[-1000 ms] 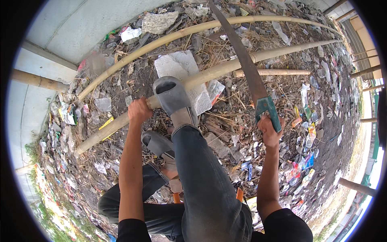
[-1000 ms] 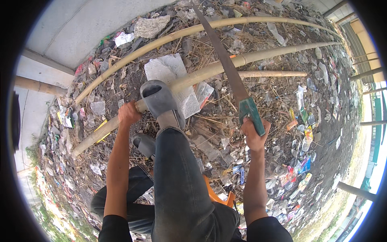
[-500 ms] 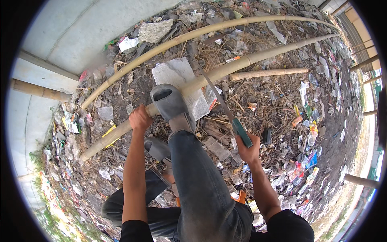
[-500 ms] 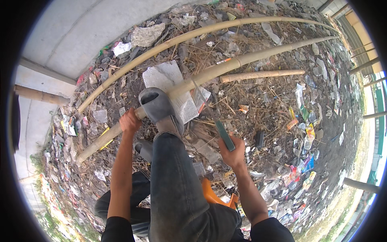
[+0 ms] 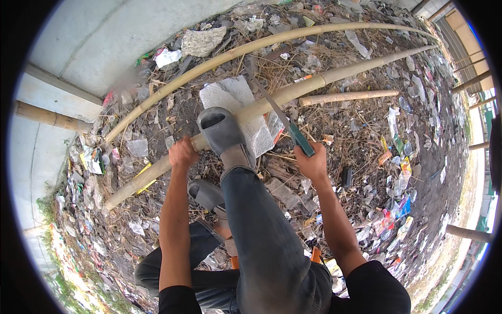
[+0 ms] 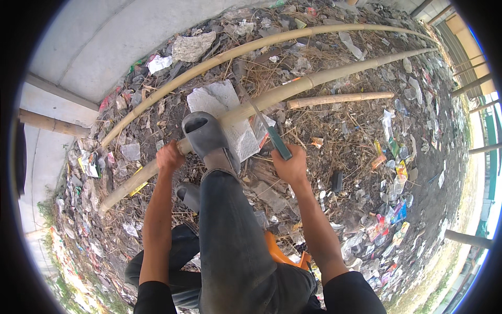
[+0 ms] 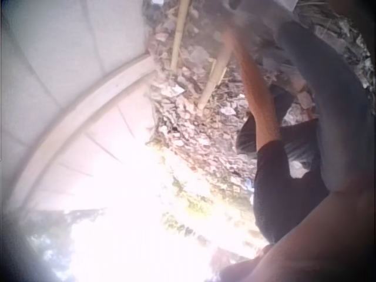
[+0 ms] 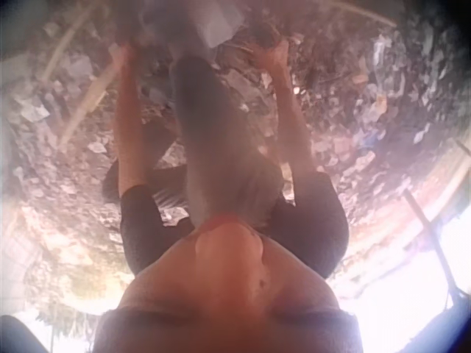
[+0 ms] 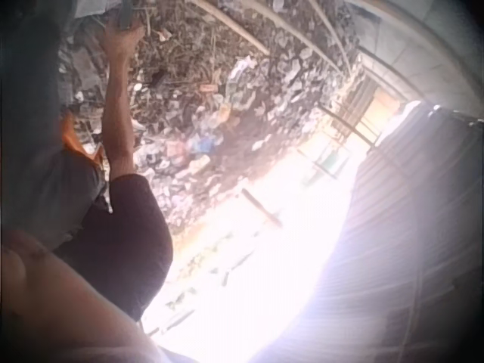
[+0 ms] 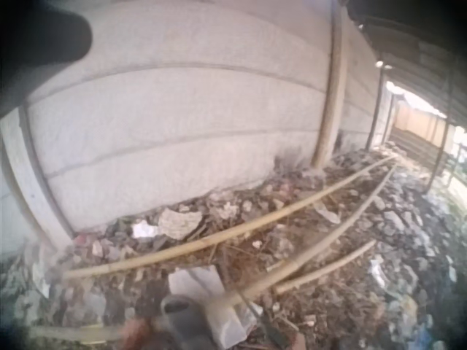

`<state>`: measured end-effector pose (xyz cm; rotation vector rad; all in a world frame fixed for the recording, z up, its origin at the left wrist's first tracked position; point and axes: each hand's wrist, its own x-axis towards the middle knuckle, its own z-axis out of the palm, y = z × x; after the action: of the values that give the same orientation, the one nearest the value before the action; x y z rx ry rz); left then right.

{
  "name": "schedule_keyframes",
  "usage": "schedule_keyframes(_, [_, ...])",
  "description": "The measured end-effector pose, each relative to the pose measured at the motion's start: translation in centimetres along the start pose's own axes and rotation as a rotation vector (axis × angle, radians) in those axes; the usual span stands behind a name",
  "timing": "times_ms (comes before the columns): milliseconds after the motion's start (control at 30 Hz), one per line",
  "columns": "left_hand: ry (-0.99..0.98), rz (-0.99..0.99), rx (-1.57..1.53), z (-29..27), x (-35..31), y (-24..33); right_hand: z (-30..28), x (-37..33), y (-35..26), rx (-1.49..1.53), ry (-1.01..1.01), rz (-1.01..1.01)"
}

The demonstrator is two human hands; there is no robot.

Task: The person sits on a small stool and uses a hand saw to cut a long bamboo pole that is resting on a white block. They saw through the pole, then reposition it to make another cut.

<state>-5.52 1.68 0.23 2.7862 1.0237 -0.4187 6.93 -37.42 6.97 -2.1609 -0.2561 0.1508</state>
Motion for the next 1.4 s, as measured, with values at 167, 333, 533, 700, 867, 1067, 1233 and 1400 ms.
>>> schedule_keyframes(167, [0.065,0.021,-0.018,1.2,-0.3,-1.3,-12.7,-11.2,-0.4,0.095,-0.163,0.23])
schedule_keyframes(333, [0.027,-0.018,0.014,0.8,0.4,-0.2,-14.7,-9.9,-5.4,-0.043,-0.242,0.244])
schedule_keyframes(533, [0.024,0.004,-0.006,0.6,-0.3,-0.9,-16.9,-4.4,-3.8,-0.048,-0.09,0.201])
schedule_keyframes(700, [0.005,0.011,0.0,0.3,0.3,-1.4,-12.0,-9.4,-3.7,-0.007,-0.226,0.094])
schedule_keyframes(867, [-0.043,0.006,-0.005,0.7,-0.3,-0.2,-1.1,-2.9,3.3,0.163,-0.05,0.076])
schedule_keyframes(1067, [-0.041,0.046,0.01,-0.2,0.6,-0.4,5.3,7.0,-0.5,0.061,0.031,-0.075])
schedule_keyframes(1233, [-0.04,0.018,0.004,-0.2,0.4,-1.8,-2.5,-6.1,2.1,0.09,-0.076,0.082])
schedule_keyframes(1400, [-0.057,0.021,-0.005,-0.5,0.4,-1.1,-2.1,-6.6,3.6,0.025,-0.125,0.03])
